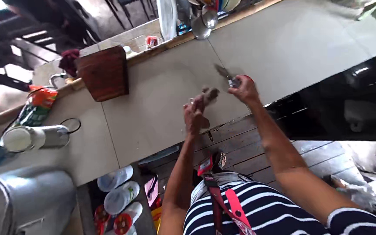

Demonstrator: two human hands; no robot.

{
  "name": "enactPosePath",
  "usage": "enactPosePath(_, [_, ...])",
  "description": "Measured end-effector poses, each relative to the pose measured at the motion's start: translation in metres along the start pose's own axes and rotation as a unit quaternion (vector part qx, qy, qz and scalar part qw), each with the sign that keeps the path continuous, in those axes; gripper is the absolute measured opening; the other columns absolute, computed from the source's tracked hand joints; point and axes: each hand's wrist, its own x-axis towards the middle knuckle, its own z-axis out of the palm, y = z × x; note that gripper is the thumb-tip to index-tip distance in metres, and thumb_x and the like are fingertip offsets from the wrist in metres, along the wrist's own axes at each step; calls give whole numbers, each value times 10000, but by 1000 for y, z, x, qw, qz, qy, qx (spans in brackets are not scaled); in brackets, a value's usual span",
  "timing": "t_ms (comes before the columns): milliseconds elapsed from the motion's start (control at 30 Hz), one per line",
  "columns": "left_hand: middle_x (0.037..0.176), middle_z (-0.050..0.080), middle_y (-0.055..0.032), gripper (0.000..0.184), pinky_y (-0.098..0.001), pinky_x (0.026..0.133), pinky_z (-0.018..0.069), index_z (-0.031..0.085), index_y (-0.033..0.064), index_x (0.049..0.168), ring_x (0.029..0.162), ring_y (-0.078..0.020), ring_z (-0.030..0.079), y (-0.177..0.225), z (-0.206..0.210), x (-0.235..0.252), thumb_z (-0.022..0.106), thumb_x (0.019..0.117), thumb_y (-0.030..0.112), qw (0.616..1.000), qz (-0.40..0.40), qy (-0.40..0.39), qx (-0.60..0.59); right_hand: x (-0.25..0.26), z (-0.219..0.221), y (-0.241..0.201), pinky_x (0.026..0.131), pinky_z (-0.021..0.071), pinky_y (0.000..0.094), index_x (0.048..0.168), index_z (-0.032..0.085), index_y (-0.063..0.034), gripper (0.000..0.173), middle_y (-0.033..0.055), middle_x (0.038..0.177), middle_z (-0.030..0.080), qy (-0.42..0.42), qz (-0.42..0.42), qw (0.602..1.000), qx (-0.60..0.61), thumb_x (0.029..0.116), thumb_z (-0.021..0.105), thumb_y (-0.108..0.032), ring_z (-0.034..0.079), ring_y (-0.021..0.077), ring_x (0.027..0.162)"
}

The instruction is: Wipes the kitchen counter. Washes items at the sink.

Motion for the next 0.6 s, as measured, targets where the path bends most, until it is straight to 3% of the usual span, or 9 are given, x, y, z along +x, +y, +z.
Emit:
enactPosePath(67, [1254,684,-150,332,-473,981,532,631,52,1352,1121,-232,662,1,-52,-11,501,1067,162,997,-8,61,-41,8,-33,39,939,460,711,1357,578,26,660,346,1254,599,43,12,998,-40,842,808,-318,584,524,1163])
enactPosePath(133, [1336,660,-145,392,-481,1031,530,553,80,1452,1180,-227,661,-28,-116,-30,496,1077,179,990,-45,134,26,23,-63,84,950,446,731,1372,561,40,701,381,1298,555,68,32,993,-87,853,809,-359,549,563,1201])
enactPosePath(167, [1395,623,-157,431,-518,1074,488,509,105,1495,1252,-267,624,-50,-147,-41,497,1081,225,976,-93,167,106,32,-75,104,960,436,734,1368,557,50,709,393,1307,545,72,39,991,-104,852,813,-365,532,573,1222])
enactPosePath(233, [1571,450,-192,559,-644,1177,289,394,131,1582,1462,-390,407,-104,-197,-61,489,1078,356,926,-193,193,260,48,-95,137,971,419,745,1362,554,52,694,396,1327,535,66,52,990,-115,853,814,-341,505,583,1255])
enactPosePath(300, [1629,360,-194,621,-718,1161,185,397,138,1585,1507,-447,297,-145,-206,-74,505,1053,441,888,-217,232,331,53,-109,157,987,390,755,1391,531,48,682,410,1353,504,58,58,990,-118,853,811,-264,474,600,1273])
enactPosePath(367, [1614,366,-232,607,-715,1150,231,410,99,1571,1480,-473,335,-132,-169,-65,517,1056,403,874,-220,253,352,53,-120,152,1020,322,792,1393,534,56,649,475,1410,395,60,63,984,-154,872,790,-233,376,653,1325])
enactPosePath(467, [1635,340,-209,666,-714,1133,272,386,105,1585,1487,-448,341,-94,-53,-39,551,1029,433,873,-170,262,375,35,-117,116,1143,80,788,1445,489,85,730,496,1538,164,49,-2,984,-170,925,711,-376,98,670,1450])
enactPosePath(533, [1704,158,-184,734,-755,1152,147,261,137,1636,1555,-439,158,-61,33,-19,500,1032,479,904,-131,203,353,25,-97,87,1163,113,766,1544,384,29,920,458,1556,208,-17,-113,981,-159,892,716,-527,135,665,1448])
enactPosePath(600, [1705,151,-187,668,-768,1151,130,257,176,1641,1559,-451,123,-28,98,5,480,1051,395,937,-79,113,321,25,-68,60,1142,110,799,1611,292,-69,1058,406,1606,157,-124,-139,971,-147,804,837,-482,67,650,1470])
